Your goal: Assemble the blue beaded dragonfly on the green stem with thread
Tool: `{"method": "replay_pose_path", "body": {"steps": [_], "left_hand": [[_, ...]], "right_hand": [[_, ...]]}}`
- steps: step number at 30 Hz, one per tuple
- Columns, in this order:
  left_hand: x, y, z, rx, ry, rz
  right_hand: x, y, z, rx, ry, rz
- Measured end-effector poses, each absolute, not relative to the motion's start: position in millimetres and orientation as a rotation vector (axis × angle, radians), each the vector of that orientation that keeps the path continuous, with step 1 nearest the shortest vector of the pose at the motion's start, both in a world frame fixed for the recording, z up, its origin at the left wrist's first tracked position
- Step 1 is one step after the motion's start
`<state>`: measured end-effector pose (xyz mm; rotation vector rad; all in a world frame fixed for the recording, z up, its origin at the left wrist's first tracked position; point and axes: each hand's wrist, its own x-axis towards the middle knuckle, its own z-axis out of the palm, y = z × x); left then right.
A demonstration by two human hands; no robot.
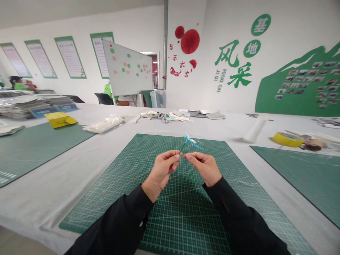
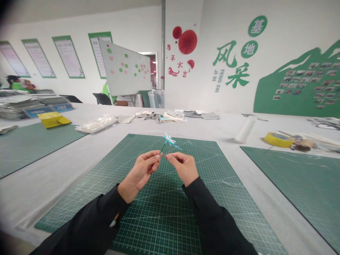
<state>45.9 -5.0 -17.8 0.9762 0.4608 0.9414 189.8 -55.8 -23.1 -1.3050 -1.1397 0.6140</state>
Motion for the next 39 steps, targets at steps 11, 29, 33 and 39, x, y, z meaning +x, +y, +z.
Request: {"method": "replay_pose_path", "body": {"steps": [11, 29, 33, 39], "left_hand": [[45.0, -1.6, -20.0, 0.962, 0.455, 0.982], [41.5, -3.8, -15.9, 1.143, 0.394, 0.816], [39.4, 1.0, -17.1, 1.087, 0.379, 0.817], [34.4, 17.3, -17.6, 0.987, 0.318, 0.879]], "right_hand": [[189.8, -50.9, -33.9, -1.287, -1.039, 0.831], [239.5, -50.9, -19.8, -1.090, -0.801, 0.996], [262.7, -55.5, -18.9, -1.144, -0.846, 0.900], [304.1, -58.5, -38.3, -1.454, -0.857, 0.439]]}}
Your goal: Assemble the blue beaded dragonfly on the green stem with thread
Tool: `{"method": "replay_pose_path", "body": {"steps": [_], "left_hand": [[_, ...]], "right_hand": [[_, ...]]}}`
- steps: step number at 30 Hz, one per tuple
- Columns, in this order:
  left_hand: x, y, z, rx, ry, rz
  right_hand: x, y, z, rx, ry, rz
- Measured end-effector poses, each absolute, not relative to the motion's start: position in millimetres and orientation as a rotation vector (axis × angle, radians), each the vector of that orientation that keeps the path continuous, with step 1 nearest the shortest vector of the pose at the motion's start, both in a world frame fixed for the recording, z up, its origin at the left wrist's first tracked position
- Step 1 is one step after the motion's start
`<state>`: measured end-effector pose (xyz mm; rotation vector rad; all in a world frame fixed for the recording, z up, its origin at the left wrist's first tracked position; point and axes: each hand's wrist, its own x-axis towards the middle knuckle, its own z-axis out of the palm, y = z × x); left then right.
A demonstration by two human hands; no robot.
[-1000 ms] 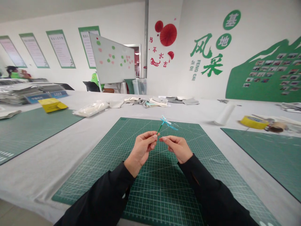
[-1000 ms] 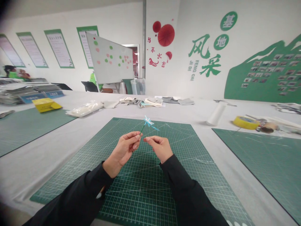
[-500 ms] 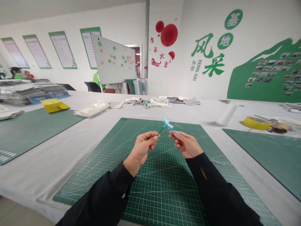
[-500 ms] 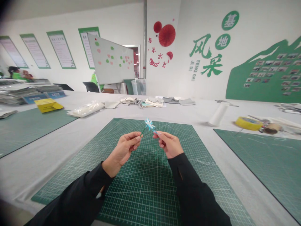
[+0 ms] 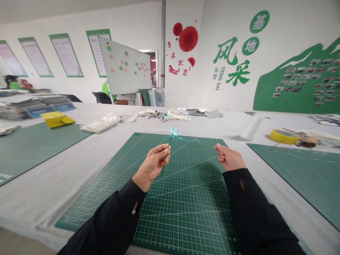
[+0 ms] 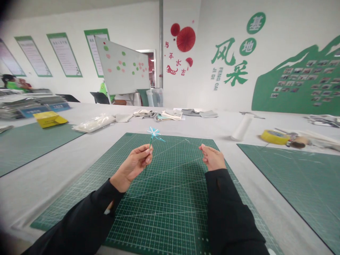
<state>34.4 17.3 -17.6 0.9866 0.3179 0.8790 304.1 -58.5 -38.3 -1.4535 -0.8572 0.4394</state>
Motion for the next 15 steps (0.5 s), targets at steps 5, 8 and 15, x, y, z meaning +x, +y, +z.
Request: {"method": "replay_pose_path", "body": {"steps": [5, 8, 15], "left_hand": [[28.1, 26.1, -15.4, 0.904, 0.282, 0.883], [25.5, 28.3, -13.9, 0.902, 0.273, 0.919], [28.5, 19.4, -9.7, 1.018, 0.403, 0.925]], "right_hand": [[318.8, -54.4, -51.0, -1.697, -0.938, -0.077], [325.5, -54.7, -53.9, -1.806, -0.927, -0.299], [336.3, -58.1, -69.1, -2.047, -0.880, -0.528]]}}
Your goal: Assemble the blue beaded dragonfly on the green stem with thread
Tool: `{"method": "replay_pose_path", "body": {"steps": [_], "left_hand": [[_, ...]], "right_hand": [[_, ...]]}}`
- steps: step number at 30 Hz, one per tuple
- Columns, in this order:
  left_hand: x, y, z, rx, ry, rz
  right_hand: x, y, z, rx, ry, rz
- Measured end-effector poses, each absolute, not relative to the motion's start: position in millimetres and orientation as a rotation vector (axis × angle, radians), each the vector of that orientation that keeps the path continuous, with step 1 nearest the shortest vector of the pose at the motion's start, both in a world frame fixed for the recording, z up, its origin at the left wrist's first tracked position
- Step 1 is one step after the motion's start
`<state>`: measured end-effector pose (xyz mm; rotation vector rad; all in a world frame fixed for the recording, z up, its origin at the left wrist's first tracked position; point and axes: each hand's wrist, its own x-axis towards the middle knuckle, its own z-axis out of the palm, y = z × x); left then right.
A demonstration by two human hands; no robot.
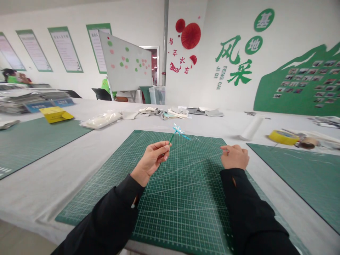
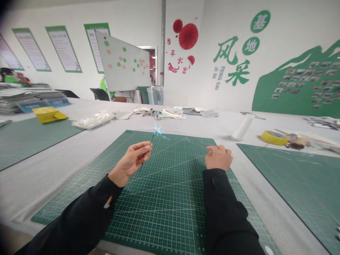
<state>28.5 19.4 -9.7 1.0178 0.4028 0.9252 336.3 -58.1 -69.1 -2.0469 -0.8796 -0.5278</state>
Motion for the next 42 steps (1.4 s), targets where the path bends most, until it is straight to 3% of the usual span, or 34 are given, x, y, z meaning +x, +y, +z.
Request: {"method": "replay_pose_path", "body": {"steps": [9, 13, 16, 20, 22, 37, 42], "left_hand": [[28.2, 26.8, -13.5, 0.995, 0.386, 0.998], [33.3, 25.0, -18.5, 1.102, 0.529, 1.024], [37.3, 21.5, -21.3, 1.165, 0.586, 1.051], [41.0, 14.7, -21.4, 1.231, 0.601, 1.038], [42.3, 11.2, -20.6, 1.263, 0.598, 1.031], [41.8, 11.3, -18.1, 1.143, 0.530, 1.012], [44.8, 3.4, -18.4, 1.275, 0.592, 1.035]], "right_hand": [[355.9, -78.9, -65.5, -2.032, -0.400, -0.694], [325.1, -64.7, -49.9, -1.847, -0.729, -0.728], [279.8, -52.5, -37.1, -1.586, -1.074, -0.357], [216.4, -49.4, -25.5, -1.141, -1.108, 0.676], [194.5, -51.9, -22.3, -0.986, -1.108, 0.977], [242.7, -46.6, -35.9, -1.251, -1.117, 0.845], [209.1, -51.4, -27.1, -1.155, -1.190, 1.123]]}}
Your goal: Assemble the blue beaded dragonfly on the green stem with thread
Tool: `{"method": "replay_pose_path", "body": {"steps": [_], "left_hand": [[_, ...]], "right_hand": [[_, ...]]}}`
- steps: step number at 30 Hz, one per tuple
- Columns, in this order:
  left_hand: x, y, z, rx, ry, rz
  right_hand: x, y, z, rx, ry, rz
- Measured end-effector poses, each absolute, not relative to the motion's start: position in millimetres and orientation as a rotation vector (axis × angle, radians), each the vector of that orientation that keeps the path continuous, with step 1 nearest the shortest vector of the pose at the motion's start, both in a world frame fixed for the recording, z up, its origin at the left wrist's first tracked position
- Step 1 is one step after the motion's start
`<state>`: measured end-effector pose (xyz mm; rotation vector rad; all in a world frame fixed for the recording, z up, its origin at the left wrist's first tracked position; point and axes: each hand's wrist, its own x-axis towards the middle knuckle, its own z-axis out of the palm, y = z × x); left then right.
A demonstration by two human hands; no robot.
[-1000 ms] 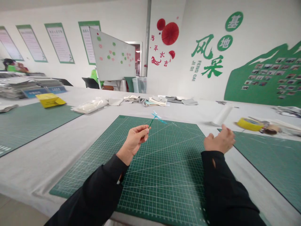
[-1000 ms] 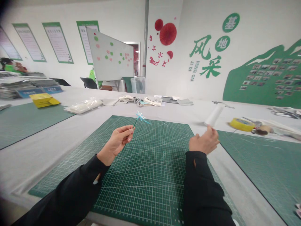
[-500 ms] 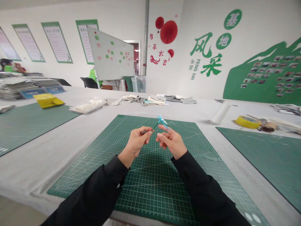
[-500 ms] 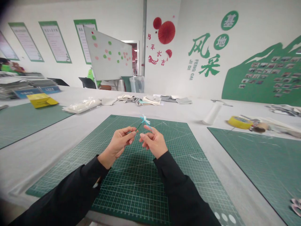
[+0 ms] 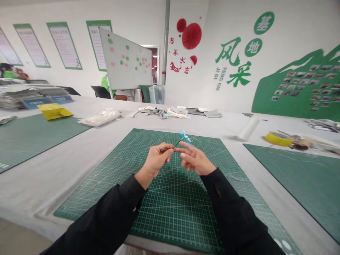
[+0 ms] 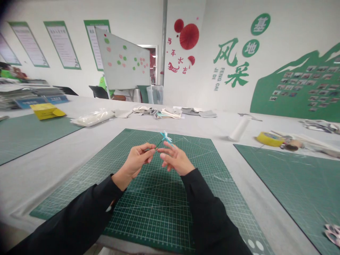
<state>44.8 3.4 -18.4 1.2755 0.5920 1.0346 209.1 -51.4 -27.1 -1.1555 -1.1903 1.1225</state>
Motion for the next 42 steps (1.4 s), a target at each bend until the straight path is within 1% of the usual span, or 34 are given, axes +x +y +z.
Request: {"method": "replay_pose_path", "body": {"steps": [2, 5, 11, 13, 15, 20, 22, 25, 28, 30, 31, 33, 38, 40, 42], "left_hand": [[45.4, 2.4, -19.3, 1.279, 0.588, 1.048], [44.9, 5.4, -21.6, 1.208, 0.566, 1.046], [41.2, 15.9, -22.5, 1.029, 0.489, 1.050], [39.1, 19.2, -21.1, 0.997, 0.467, 1.072], [36.9, 22.1, -20.1, 0.970, 0.452, 1.081], [33.7, 25.7, -21.3, 0.935, 0.419, 1.035], [33.3, 26.5, -22.4, 0.926, 0.392, 1.016], [33.0, 28.2, -23.2, 0.911, 0.390, 1.024], [34.2, 28.3, -23.8, 0.938, 0.448, 1.047], [36.6, 26.2, -24.7, 0.979, 0.494, 1.060], [38.1, 24.5, -25.3, 1.004, 0.513, 1.065], [41.6, 20.5, -26.7, 1.054, 0.535, 1.069], [47.2, 12.5, -30.1, 1.153, 0.569, 1.022], [47.9, 10.4, -30.5, 1.194, 0.576, 0.995], [48.2, 8.5, -30.2, 1.228, 0.582, 0.979]], "right_hand": [[194.4, -52.1, -27.0, -1.185, -1.248, 1.142], [189.4, -50.4, -30.4, -1.245, -1.265, 1.009], [224.2, -45.7, -36.0, -1.446, -1.308, 0.755], [242.6, -46.5, -36.5, -1.561, -1.311, 0.594], [264.8, -49.5, -36.8, -1.675, -1.263, 0.359], [321.7, -66.7, -38.6, -1.840, -0.859, -0.329], [334.7, -73.7, -40.0, -1.849, -0.716, -0.504], [336.5, -77.1, -42.0, -1.837, -0.622, -0.637], [320.7, -70.2, -41.5, -1.781, -0.698, -0.644], [303.3, -62.6, -39.5, -1.710, -0.780, -0.547], [292.8, -58.9, -38.4, -1.670, -0.824, -0.462], [268.6, -52.8, -36.8, -1.534, -0.936, -0.147], [202.5, -47.5, -41.6, -1.390, -1.138, 0.300], [185.0, -48.1, -44.1, -1.327, -1.196, 0.526], [178.1, -49.1, -44.5, -1.305, -1.255, 0.651]]}}
